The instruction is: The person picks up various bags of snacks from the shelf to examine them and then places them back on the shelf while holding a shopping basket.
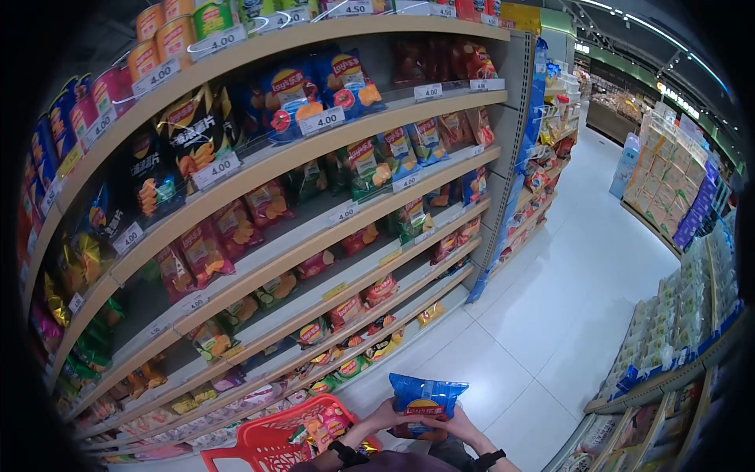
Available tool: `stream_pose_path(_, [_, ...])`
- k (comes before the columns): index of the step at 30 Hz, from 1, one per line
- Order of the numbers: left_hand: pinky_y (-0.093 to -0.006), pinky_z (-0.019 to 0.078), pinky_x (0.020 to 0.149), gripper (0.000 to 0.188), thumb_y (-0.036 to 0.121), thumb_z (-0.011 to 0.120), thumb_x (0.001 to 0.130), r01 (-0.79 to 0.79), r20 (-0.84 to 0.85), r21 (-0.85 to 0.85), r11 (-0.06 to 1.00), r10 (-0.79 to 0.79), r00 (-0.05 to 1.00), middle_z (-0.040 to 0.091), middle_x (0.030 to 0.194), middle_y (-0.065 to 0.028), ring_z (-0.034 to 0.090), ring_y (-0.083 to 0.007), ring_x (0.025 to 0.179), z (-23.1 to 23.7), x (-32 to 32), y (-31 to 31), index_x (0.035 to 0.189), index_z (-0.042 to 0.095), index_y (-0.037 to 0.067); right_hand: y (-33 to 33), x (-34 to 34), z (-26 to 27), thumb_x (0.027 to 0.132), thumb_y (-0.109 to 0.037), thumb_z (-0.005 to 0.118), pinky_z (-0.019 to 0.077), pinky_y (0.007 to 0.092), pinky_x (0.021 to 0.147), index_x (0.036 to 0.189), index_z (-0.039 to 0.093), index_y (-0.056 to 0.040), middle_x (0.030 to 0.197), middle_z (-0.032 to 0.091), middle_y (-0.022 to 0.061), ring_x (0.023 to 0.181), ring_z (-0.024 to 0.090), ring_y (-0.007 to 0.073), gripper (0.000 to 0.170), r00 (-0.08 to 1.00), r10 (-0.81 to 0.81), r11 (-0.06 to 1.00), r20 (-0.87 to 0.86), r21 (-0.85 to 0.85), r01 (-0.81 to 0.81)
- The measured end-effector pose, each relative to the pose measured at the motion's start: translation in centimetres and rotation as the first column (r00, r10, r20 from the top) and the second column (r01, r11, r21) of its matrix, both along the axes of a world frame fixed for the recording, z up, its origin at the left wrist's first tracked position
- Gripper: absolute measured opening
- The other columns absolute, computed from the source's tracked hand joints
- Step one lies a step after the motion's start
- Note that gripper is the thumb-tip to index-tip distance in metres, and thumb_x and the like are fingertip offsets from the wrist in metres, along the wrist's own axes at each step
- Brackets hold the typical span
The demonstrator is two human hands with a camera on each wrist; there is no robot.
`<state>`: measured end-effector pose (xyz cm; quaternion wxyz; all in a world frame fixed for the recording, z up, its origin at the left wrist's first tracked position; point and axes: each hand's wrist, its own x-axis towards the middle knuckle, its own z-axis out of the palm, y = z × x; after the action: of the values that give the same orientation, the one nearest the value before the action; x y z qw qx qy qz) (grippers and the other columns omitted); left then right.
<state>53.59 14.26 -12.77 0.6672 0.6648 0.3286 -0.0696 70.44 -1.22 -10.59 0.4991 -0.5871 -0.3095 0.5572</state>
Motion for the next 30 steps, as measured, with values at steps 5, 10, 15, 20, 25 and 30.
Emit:
stream_pose_path(5, [-0.0285,0.049,0.083,0.077,0.047,0.078,0.074,-0.129,0.079,-0.058,0.99,0.133,0.988,0.062,0.113,-0.0069,0.06,-0.0129,0.097,3.8,7.6,0.8,0.129,0.049,0.002,2.6,8.2,4.0,0.078,-0.016,0.079,0.0496,0.0286,0.089,0.122,0.05,-0.0039,0.114,0.063,0.0064,0.101,0.06,0.0135,0.054,0.997,-0.006,1.0,-0.078,-0.008,0.005])
stream_pose_path(10, [-0.0313,0.0325,0.105,0.054,0.035,0.056,0.094,-0.25,0.387,-0.2,0.947,0.311,0.868,0.049,0.134,-0.0085,0.044,-0.0171,0.122,3.4,15.0,4.0,0.136,0.044,0.003,8.4,18.3,6.7,0.079,-0.011,0.076,0.0489,0.0279,0.089,0.127,0.044,-0.0033,0.113,0.06,0.0054,0.103,0.058,0.0121,0.059,0.99,-0.069,0.985,-0.122,0.15,0.087])
stream_pose_path(15, [-0.0292,0.0424,0.096,0.047,0.032,0.054,0.096,-0.439,0.513,-0.228,0.869,0.491,0.704,0.055,0.126,-0.0084,0.054,-0.0154,0.112,14.5,19.9,8.4,0.131,0.048,0.001,16.3,22.8,15.4,0.09,-0.012,0.064,0.047,0.0263,0.089,0.133,0.038,-0.0039,0.121,0.055,0.0067,0.104,0.055,0.0118,0.052,0.989,-0.024,0.954,-0.143,0.294,0.066])
stream_pose_path(20, [-0.028,0.046,0.09,0.041,0.027,0.055,0.096,-0.588,0.608,-0.117,0.8,0.526,0.595,0.06,0.119,-0.0072,0.057,-0.013,0.106,19.1,19.6,13.7,0.127,0.051,0.001,23.8,23.1,18.8,0.094,-0.024,0.059,0.0431,0.0272,0.094,0.135,0.037,-0.0049,0.123,0.054,0.0072,0.11,0.051,0.0113,0.05,0.983,0.125,0.911,-0.137,0.408,-0.059])
stream_pose_path(25, [-0.0281,0.0462,0.09,0.042,0.026,0.057,0.094,-0.72,0.516,-0.127,0.682,0.665,0.539,0.06,0.119,-0.0077,0.057,-0.013,0.106,18.6,16.7,16.3,0.125,0.051,-0.001,29.8,21.3,17.1,0.093,-0.024,0.06,0.0425,0.0285,0.094,0.135,0.038,-0.004,0.122,0.055,0.0073,0.109,0.051,0.0122,0.051,0.975,0.221,0.901,-0.028,0.388,-0.193])
stream_pose_path(30, [-0.0303,0.0519,0.085,0.062,0.011,0.082,0.072,-0.708,0.48,-0.009,0.706,0.624,0.616,0.062,0.112,-0.0095,0.063,-0.0161,0.095,15.7,14.2,18.9,0.123,0.05,0.0,33.2,19.7,16.3,0.09,-0.031,0.066,0.0477,0.0302,0.086,0.133,0.041,-0.0013,0.109,0.062,0.0091,0.096,0.058,0.0137,0.058,0.909,0.329,0.875,0.257,0.279,-0.396])
